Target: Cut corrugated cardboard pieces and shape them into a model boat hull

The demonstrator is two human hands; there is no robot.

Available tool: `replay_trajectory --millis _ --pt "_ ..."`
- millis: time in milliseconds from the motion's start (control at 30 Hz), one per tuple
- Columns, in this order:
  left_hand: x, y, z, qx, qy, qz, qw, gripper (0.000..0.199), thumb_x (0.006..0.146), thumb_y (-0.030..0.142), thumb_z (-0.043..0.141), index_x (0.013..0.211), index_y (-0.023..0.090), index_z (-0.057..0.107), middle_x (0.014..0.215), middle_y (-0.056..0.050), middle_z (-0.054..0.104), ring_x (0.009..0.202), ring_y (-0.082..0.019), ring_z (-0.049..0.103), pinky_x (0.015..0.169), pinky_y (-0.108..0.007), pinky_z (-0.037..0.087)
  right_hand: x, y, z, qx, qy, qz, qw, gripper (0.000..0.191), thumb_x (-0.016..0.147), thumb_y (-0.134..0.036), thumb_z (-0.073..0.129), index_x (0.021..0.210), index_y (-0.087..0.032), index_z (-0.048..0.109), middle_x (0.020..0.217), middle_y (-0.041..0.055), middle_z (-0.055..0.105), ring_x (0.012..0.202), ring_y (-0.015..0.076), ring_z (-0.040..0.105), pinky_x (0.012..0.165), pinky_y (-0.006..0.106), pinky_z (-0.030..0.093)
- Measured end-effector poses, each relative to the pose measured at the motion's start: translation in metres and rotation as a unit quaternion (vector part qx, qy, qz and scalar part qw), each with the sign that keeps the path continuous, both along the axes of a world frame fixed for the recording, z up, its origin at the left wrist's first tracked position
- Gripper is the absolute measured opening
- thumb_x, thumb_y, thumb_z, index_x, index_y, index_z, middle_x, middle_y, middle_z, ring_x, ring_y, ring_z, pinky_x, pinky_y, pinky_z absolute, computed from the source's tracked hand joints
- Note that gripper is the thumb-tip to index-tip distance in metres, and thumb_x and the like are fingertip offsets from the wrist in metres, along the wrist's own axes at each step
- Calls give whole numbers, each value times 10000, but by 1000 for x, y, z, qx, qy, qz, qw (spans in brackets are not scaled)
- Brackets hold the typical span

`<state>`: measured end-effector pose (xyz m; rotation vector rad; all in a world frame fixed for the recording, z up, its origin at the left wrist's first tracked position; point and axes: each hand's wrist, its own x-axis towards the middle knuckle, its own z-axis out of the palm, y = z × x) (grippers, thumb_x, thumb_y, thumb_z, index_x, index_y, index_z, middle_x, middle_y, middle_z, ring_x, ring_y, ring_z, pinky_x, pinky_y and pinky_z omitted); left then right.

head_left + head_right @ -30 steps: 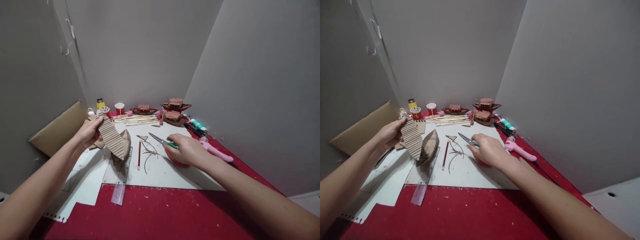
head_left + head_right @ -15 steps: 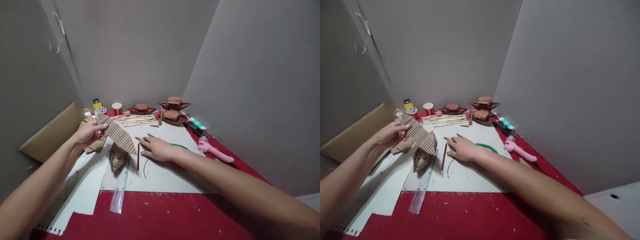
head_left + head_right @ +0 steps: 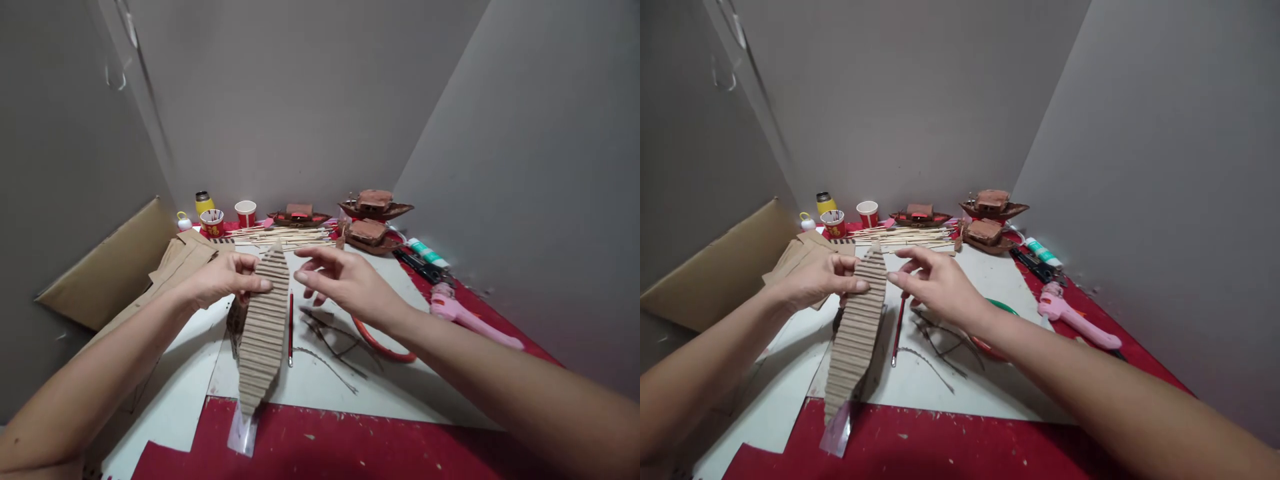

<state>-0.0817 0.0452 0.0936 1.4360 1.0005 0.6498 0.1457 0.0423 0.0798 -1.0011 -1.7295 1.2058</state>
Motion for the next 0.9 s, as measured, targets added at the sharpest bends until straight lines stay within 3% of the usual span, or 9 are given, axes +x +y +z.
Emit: replay_trajectory --millis 100,167,333,433,567,733,900 --pt "6 -4 2 23 5 -2 1000 187 726 324 766 815 174 698 682 6 619 541 -103 525 498 -219 396 -21 18 -1 -76 62 54 994 333 672 -383 772 868 -177 600 664 -25 593 535 131 594 442 258 509" --pt "2 0 0 50 -2 39 998 227 772 398 722 806 182 661 648 20 577 519 -98 506 497 -220 408 -26 33 -2 -91 79 75 990 314 639 -369 795 735 -177 565 609 -41 567 516 114 578 454 247 502" --pt "-26 20 -29 121 108 166 973 317 787 482 668 851 175 624 745 -4 594 519 -107 537 480 -229 442 -20 76 -5 -99 115 9 988 309 613 -326 808 687 -175 549 621 -37 576 530 84 549 434 191 399" --pt "-36 27 -53 104 159 160 969 323 732 408 709 937 166 647 829 -24 638 526 -123 564 485 -241 447 -24 90 -17 -124 99 10 987 344 600 -341 813 653 -183 512 566 -67 505 475 55 450 404 178 305" --pt "-34 29 -73 87 133 130 979 284 678 310 718 927 176 692 845 -31 692 647 -177 630 559 -253 475 -45 91 -37 -135 20 55 989 390 586 -419 810 645 -188 502 522 -88 458 448 54 380 404 185 274" --pt "-30 26 -79 74 89 108 987 160 693 244 660 834 179 697 855 -43 722 799 -224 663 666 -273 500 -64 86 -57 -133 -52 75 987 416 586 -494 783 653 -194 502 485 -97 438 423 60 338 410 206 232" --pt "-32 24 -83 63 67 108 990 190 693 225 657 864 157 703 883 -64 726 816 -233 665 695 -292 497 -63 83 -59 -84 -102 80 988 408 638 -534 726 615 -165 554 562 -63 495 528 79 396 529 236 306"
